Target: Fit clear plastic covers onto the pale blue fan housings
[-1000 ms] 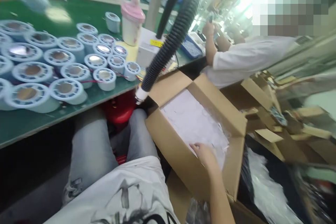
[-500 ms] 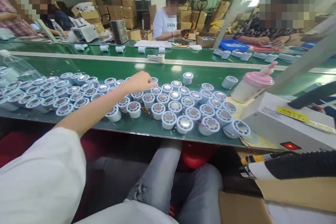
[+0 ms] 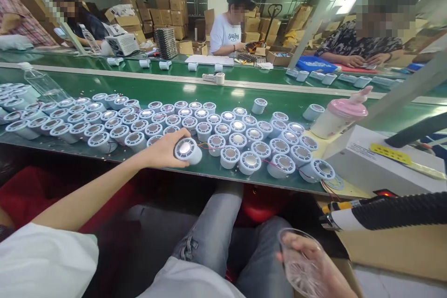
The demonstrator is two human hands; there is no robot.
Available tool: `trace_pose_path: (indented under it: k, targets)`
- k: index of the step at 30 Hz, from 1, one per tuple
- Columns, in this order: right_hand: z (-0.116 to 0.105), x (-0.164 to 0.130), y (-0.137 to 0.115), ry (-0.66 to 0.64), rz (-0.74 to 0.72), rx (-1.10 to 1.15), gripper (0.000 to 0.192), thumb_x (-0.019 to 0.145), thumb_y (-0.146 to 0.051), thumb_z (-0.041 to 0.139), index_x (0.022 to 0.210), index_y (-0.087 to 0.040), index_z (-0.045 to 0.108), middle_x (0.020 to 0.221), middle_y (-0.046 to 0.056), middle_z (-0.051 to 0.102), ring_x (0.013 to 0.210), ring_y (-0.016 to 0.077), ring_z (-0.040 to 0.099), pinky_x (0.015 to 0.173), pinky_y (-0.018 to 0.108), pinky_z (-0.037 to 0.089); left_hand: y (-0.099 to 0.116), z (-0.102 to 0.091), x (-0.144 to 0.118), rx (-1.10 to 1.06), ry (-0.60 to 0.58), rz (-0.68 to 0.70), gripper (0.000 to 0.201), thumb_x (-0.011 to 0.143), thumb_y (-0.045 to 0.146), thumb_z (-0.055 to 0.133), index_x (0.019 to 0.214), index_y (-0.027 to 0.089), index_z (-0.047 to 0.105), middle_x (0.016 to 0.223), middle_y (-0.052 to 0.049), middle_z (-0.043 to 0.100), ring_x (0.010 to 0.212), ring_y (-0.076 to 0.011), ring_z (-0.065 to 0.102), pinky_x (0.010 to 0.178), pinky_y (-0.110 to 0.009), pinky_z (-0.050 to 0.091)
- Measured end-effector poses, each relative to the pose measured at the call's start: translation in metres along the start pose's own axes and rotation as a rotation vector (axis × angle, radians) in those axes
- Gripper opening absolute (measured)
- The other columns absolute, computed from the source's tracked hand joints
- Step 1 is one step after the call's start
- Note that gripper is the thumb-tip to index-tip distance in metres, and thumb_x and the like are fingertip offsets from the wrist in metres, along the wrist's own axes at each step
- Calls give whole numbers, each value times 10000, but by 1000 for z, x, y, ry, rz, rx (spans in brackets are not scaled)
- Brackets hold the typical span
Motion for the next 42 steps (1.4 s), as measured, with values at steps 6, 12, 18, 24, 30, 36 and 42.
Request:
trace_pose_path:
  k: [6, 12, 18, 24, 30, 36, 42]
  targets:
    - [69, 17, -48, -14, -302, -645, 397, 889, -363, 528, 1283, -318, 545, 1249, 114, 500, 1047, 264, 603, 867, 405, 537, 20, 88, -3, -1201, -391, -174, 640, 556, 334, 721, 1121, 184, 460, 840, -16, 570, 644, -130, 555, 497, -198, 420]
    - [78, 35, -64, 152, -570, -1406, 514, 815, -151, 583, 1306, -295, 544, 1265, 157, 466, 1066, 319, 536, 807, 455, 541, 58, 147, 9, -1073, -824, -258, 388, 721, 496, 532, 830, 123, 540, 678, -4, 480, 500, -83, 412, 374, -180, 298]
    - [64, 35, -61, 86, -280, -1250, 280, 709, -42, 666, 914, -232, 689, 1286, 105, 497, 1099, 294, 527, 828, 408, 525, 92, 140, 14, -317, -677, 198, 167, 830, 267, 493, 896, 162, 604, 856, -20, 563, 780, -154, 524, 684, -245, 431]
    - [68, 25, -67, 124, -40, -650, 159, 850, -315, 615, 732, -209, 627, 1108, 66, 557, 1012, 213, 585, 855, 345, 478, 89, 148, 6, -274, -331, 309, 484, 733, 449, 714, 1138, 210, 594, 1006, -54, 571, 911, -194, 562, 798, -297, 453]
    - [75, 25, -68, 199, -43, -622, 207, 840, -316, 589, 672, -197, 612, 1073, 81, 564, 950, 224, 593, 801, 347, 468, 74, 163, 8, -316, -275, 336, 679, 591, 524, 794, 1181, 240, 614, 944, -41, 514, 862, -192, 553, 772, -328, 475]
    - [66, 25, -67, 227, 9, -436, 202, 773, -287, 626, 597, -188, 633, 981, 81, 588, 891, 212, 591, 639, 285, 484, 62, 170, 9, -330, -313, 484, 661, 599, 468, 810, 1183, 221, 621, 1100, -106, 477, 1051, -253, 511, 910, -409, 469]
    - [53, 28, -59, 288, 4, -108, 210, 747, -330, 704, 594, -192, 666, 1000, 82, 657, 1004, 267, 628, 821, 389, 531, 66, 174, 5, -603, -521, 332, 692, 717, 335, 752, 1342, 240, 469, 1288, -136, 527, 1145, -261, 540, 832, -341, 538]
Point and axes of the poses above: each hand's wrist, its own x-axis towards the middle knuckle, its own z-axis out of the palm, y = z × x, the point moved 1 cm from there along x, towards the middle knuckle
